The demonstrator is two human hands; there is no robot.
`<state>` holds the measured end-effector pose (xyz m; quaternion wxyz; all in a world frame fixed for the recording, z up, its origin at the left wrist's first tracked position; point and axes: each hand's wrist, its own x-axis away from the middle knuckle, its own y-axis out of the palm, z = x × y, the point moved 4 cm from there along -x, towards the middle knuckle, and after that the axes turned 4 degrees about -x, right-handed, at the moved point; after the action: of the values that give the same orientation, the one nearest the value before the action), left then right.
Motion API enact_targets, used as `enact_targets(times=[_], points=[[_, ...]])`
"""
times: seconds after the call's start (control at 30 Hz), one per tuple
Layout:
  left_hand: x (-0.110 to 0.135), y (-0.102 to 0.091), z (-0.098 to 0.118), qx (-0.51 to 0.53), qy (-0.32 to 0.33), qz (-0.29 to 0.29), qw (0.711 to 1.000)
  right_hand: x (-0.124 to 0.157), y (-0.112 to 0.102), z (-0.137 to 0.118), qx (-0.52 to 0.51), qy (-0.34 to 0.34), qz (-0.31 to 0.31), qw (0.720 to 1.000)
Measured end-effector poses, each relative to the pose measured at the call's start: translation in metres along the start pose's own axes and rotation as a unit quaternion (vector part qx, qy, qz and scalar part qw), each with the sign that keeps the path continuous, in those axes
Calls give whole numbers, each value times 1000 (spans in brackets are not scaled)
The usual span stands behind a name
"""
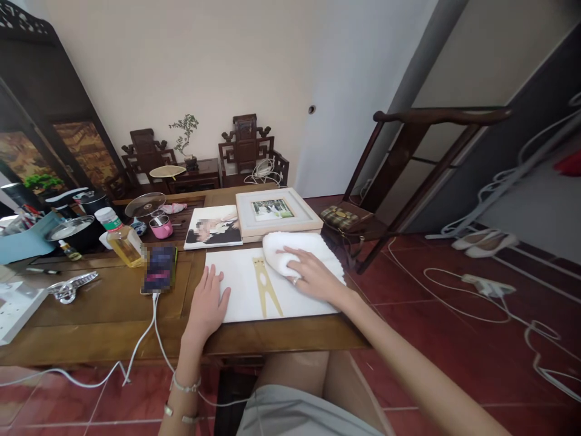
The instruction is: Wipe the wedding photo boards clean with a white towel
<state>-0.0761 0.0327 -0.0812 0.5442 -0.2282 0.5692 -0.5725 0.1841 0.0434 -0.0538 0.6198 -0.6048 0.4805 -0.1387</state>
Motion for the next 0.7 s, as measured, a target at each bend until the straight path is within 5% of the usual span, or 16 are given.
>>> enact_targets(times=[0.13, 0.4, 0.5, 0.7], points=[[1, 1, -3, 21, 3, -2, 1000, 8, 1, -13, 0, 10, -13, 1000], [1, 0, -9, 68, 10, -9, 998, 83, -28, -72, -55, -32, -37, 997], [0, 0, -9, 69, 12, -17, 997, 77, -29, -62, -56, -30, -41, 997], [0, 2, -11, 65, 21, -33, 997, 19, -10, -10, -11, -1, 4, 1000]])
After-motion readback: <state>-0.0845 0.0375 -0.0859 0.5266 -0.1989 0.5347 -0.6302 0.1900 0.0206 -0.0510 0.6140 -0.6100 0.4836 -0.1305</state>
